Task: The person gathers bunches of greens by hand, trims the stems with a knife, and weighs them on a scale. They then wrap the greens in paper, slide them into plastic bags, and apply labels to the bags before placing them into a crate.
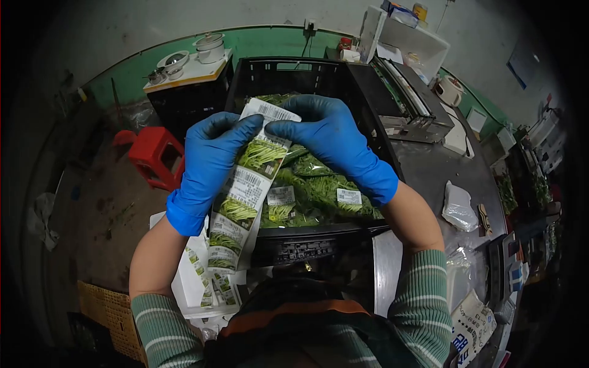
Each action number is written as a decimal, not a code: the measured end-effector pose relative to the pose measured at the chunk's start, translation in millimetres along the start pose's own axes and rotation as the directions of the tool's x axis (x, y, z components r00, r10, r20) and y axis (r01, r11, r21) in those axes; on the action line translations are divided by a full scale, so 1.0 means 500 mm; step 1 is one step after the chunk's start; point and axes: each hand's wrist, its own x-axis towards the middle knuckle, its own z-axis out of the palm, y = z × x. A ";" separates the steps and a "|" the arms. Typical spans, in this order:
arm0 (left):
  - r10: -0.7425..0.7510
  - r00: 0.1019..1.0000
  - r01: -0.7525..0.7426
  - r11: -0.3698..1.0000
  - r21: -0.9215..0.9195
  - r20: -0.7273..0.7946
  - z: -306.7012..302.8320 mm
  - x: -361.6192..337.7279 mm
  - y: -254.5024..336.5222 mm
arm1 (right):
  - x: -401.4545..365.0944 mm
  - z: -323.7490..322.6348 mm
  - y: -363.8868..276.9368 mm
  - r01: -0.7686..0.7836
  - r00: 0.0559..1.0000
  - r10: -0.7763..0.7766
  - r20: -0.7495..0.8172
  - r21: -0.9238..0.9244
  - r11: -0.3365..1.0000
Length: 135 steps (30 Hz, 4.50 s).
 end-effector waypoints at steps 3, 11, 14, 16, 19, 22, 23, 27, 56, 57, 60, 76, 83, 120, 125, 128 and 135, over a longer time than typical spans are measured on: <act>0.014 0.992 0.004 0.990 -0.140 0.129 0.041 0.017 -0.017 | 0.000 -0.019 0.024 -0.136 0.990 0.139 -0.020 0.126 0.983; -0.433 0.867 0.364 0.888 0.283 0.245 -0.017 -0.059 -0.020 | 0.123 -0.206 0.293 -0.299 0.935 0.263 -0.238 -0.130 0.946; -0.458 0.882 0.420 0.870 0.257 0.109 -0.081 -0.088 -0.034 | 0.081 -0.205 0.368 -0.329 0.795 0.571 0.204 -0.647 0.688; -0.477 0.876 0.467 0.876 0.122 0.072 -0.099 -0.107 -0.027 | 0.052 -0.165 0.464 -0.010 0.705 0.631 0.325 -0.885 0.466; -0.458 0.885 0.450 0.887 0.100 0.078 -0.104 -0.117 -0.026 | 0.075 -0.136 0.551 -0.057 0.856 0.512 0.073 -0.971 0.233; -0.486 0.871 0.470 0.867 0.165 0.073 -0.090 -0.104 -0.013 | 0.122 -0.095 0.343 -0.129 0.956 0.277 0.098 -0.706 0.696; -0.465 0.882 0.452 0.881 0.140 0.078 -0.084 -0.099 -0.015 | 0.126 -0.077 0.268 -0.307 0.913 0.367 0.180 -0.291 0.906; -0.375 0.919 0.357 0.923 0.147 0.125 -0.071 -0.074 -0.049 | 0.103 0.019 0.114 -0.252 0.928 0.142 0.345 0.299 0.920; -0.328 0.910 0.325 0.944 -0.057 -0.252 -0.217 -0.193 0.036 | 0.169 0.160 0.421 0.294 0.765 0.305 0.568 -0.729 0.618; -0.325 0.916 0.329 0.944 -0.021 -0.236 -0.210 -0.191 0.038 | 0.157 0.173 0.408 0.424 0.756 0.365 0.544 -0.831 0.360; -0.327 0.923 0.338 0.941 0.020 -0.203 -0.207 -0.169 0.031 | 0.186 0.154 0.316 0.245 0.909 0.167 0.382 -0.814 0.528; 0.109 0.994 -0.099 0.968 0.231 -0.030 -0.062 0.096 0.052 | 0.169 0.028 0.030 0.121 0.984 -0.147 0.101 0.225 0.967; -0.188 0.970 0.115 0.913 0.390 0.153 0.011 0.125 0.043 | 0.233 -0.050 0.165 -0.014 0.995 0.062 -0.080 0.498 0.867; -0.205 0.973 0.225 0.941 0.253 -0.104 -0.099 0.090 0.015 | 0.314 0.128 0.155 0.098 0.995 -0.087 -0.045 0.501 0.860; -0.248 0.890 0.340 0.921 0.192 -0.383 -0.181 -0.017 0.056 | 0.479 0.012 0.409 -0.012 0.997 0.023 -0.068 0.150 0.989; -0.063 0.666 0.117 0.993 0.021 -0.743 -0.392 -0.150 0.085 | 0.447 0.041 0.503 -0.199 0.965 0.223 0.142 -0.165 0.966; 0.580 0.207 -0.129 0.814 0.566 -0.788 -0.823 -0.578 0.416 | 0.348 0.099 0.537 -0.018 0.936 0.343 0.074 -0.967 0.255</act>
